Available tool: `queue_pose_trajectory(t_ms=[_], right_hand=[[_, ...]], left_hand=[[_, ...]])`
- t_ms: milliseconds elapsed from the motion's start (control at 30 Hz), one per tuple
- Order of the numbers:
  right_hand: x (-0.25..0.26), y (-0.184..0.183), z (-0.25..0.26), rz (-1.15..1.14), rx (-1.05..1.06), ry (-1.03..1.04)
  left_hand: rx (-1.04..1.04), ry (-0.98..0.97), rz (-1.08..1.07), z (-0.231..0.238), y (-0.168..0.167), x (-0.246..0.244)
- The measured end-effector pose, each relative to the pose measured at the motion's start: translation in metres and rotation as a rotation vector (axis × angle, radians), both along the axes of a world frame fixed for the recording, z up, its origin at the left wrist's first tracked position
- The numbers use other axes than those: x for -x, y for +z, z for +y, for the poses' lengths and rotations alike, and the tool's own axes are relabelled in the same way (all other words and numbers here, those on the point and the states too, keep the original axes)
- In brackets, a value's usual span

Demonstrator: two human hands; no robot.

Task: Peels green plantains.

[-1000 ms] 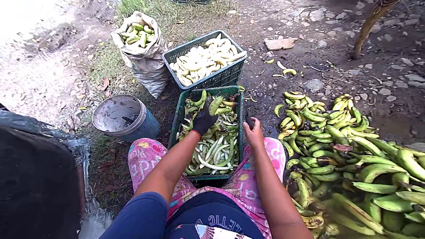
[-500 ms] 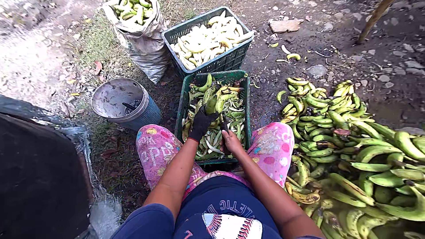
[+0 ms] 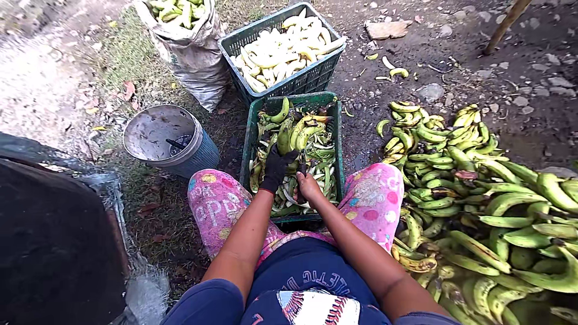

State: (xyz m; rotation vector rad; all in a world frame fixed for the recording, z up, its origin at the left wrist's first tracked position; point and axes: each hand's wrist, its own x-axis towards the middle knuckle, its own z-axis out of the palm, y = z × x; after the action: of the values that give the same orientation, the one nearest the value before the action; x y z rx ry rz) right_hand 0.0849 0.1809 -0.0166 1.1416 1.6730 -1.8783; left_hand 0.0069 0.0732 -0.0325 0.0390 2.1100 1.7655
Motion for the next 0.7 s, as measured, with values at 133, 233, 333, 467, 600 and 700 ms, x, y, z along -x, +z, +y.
queue_pose_trajectory(t_ms=[133, 233, 333, 467, 600, 700], right_hand=[[-0.018, 0.010, 0.005, 0.024, -0.009, 0.030], [-0.020, 0.016, 0.012, 0.050, 0.038, 0.019], [-0.009, 0.000, 0.014, 0.054, -0.007, 0.064], [-0.002, -0.010, 0.015, 0.079, -0.038, 0.111], [0.007, -0.011, 0.018, 0.057, 0.025, 0.087], [0.003, -0.004, 0.018, 0.122, -0.058, 0.113]], left_hand=[[-0.095, 0.064, 0.052, -0.004, -0.002, 0.010], [-0.090, 0.079, 0.073, -0.002, 0.007, 0.009], [-0.105, 0.143, 0.042, 0.006, -0.009, 0.020], [-0.160, 0.240, -0.063, 0.008, -0.013, 0.019], [-0.227, 0.299, -0.151, 0.005, 0.005, 0.009], [-0.230, 0.267, -0.135, -0.010, 0.031, 0.002]])
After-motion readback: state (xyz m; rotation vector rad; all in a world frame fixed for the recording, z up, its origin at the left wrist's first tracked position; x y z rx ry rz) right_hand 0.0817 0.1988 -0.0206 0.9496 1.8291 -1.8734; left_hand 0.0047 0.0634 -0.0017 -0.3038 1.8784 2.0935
